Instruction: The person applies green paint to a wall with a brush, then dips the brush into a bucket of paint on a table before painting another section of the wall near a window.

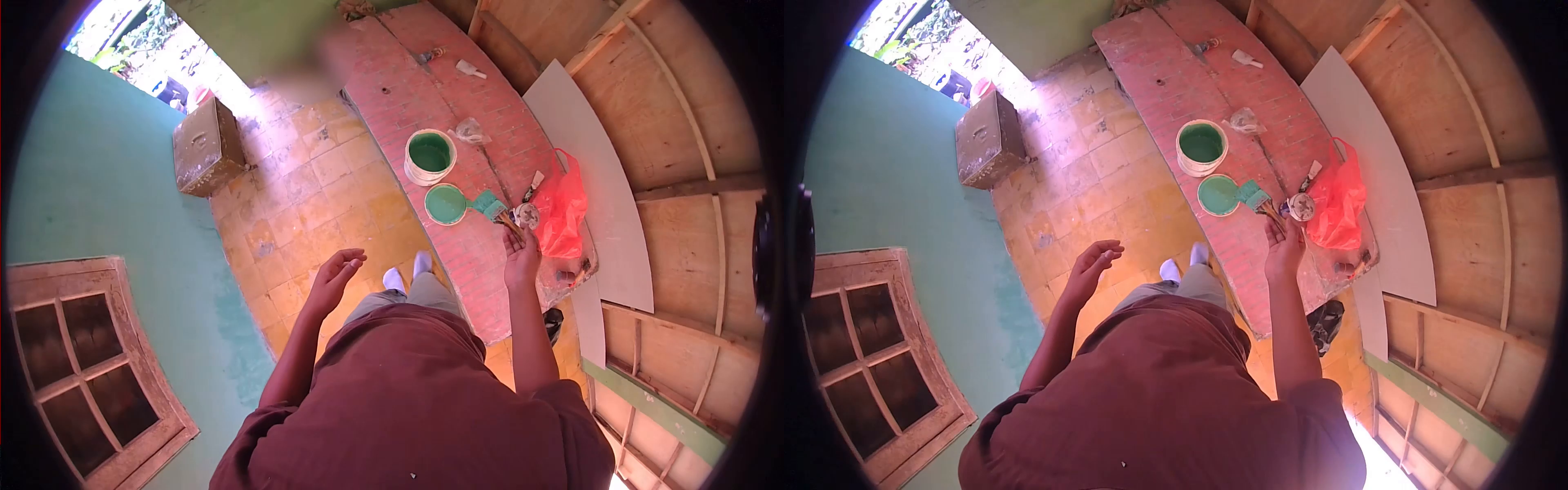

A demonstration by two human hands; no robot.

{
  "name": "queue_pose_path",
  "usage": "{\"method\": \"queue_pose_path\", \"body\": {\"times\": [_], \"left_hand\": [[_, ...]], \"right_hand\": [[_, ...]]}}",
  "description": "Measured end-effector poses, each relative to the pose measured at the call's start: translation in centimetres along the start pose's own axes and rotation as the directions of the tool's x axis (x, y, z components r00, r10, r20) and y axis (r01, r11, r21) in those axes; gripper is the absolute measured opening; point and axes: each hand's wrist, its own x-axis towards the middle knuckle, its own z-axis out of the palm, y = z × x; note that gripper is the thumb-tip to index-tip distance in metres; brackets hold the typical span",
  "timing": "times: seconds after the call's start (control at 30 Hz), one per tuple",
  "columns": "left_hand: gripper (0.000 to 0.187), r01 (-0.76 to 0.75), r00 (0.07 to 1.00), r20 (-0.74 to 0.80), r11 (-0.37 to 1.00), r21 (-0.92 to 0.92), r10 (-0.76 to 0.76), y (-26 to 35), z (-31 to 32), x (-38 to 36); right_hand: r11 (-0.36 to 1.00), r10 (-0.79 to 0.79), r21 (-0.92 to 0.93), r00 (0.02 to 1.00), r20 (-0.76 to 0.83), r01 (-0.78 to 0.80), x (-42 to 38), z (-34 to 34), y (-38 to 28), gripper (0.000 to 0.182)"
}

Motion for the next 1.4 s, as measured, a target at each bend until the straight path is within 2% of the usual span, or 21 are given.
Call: {"method": "queue_pose_path", "body": {"times": [0.07,0.13,0.27,0.33,0.37,0.43,0.57,0.63,0.73,0.9,1.07,1.13,1.27,1.33,1.37,1.4], "left_hand": [[0.035,0.03,0.999,-0.043,1.0,-0.004,-0.031,0.3,-0.6,1.4],[0.035,0.06,0.993,-0.097,0.998,-0.016,-0.062,0.6,-1.1,2.6],[0.034,0.142,0.958,-0.244,0.989,-0.041,-0.148,1.6,-1.2,4.1],[0.033,0.179,0.938,-0.288,0.981,-0.07,-0.192,1.6,-1.2,4.6],[0.032,0.182,0.932,-0.301,0.979,-0.088,-0.201,2.2,-0.9,5.2],[0.032,0.222,0.905,-0.346,0.968,-0.115,-0.248,2.6,-0.8,5.8],[0.032,0.337,0.831,-0.417,0.929,-0.151,-0.369,3.0,-0.4,6.5],[0.032,0.373,0.792,-0.44,0.906,-0.2,-0.423,2.9,-0.1,6.7],[0.031,0.416,0.742,-0.458,0.872,-0.257,-0.489,2.2,0.4,6.4],[0.031,0.478,0.694,-0.455,0.829,-0.29,-0.559,1.6,1.0,6.4],[0.03,0.472,0.666,-0.478,0.82,-0.324,-0.572,1.8,1.0,6.6],[0.03,0.481,0.657,-0.484,0.816,-0.322,-0.578,1.8,1.1,6.6],[0.03,0.478,0.657,-0.484,0.816,-0.325,-0.578,1.7,1.4,6.5],[0.03,0.473,0.661,-0.487,0.821,-0.321,-0.571,1.8,1.6,6.4],[0.03,0.465,0.666,-0.487,0.825,-0.32,-0.565,1.9,1.6,6.4],[0.03,0.46,0.671,-0.488,0.83,-0.316,-0.558,2.1,1.6,6.5]], "right_hand": [[0.998,-0.002,-0.069,1.0,-0.012,0.002,3.4,1.7,1.1,0.023],[0.964,-0.016,-0.265,1.0,0.024,0.022,7.2,4.0,2.6,0.025],[0.94,0.008,-0.339,0.995,0.101,0.027,17.6,7.1,8.7,0.022],[0.801,-0.019,-0.576,0.969,0.246,0.162,23.2,7.8,12.1,0.018],[0.803,-0.003,-0.578,0.97,0.243,0.148,24.9,9.0,13.5,0.018],[0.485,-0.133,-0.797,0.931,0.34,0.36,28.0,10.8,16.2,0.018],[0.408,0.018,-0.871,0.952,0.305,0.272,32.5,12.2,21.4,0.02],[0.287,0.007,-0.894,0.933,0.361,0.344,33.4,12.8,23.0,0.02],[0.206,0.012,-0.907,0.926,0.378,0.368,35.0,12.5,25.7,0.021],[0.19,0.04,-0.927,0.941,0.337,0.324,36.2,12.1,28.0,0.021],[0.189,0.051,-0.92,0.932,0.359,0.344,36.4,11.6,28.9,0.021],[0.15,0.051,-0.933,0.94,0.339,0.328,36.5,11.4,29.1,0.021],[0.165,0.038,-0.947,0.957,0.286,0.276,36.7,10.5,29.2,0.022],[0.281,0.028,-0.905,0.94,0.341,0.32,37.1,9.6,28.6,0.021],[0.285,0.023,-0.903,0.939,0.343,0.323,37.3,9.3,28.0,0.021],[0.546,0.144,-0.835,0.974,0.174,0.068,37.3,8.7,27.3,0.021]]}}
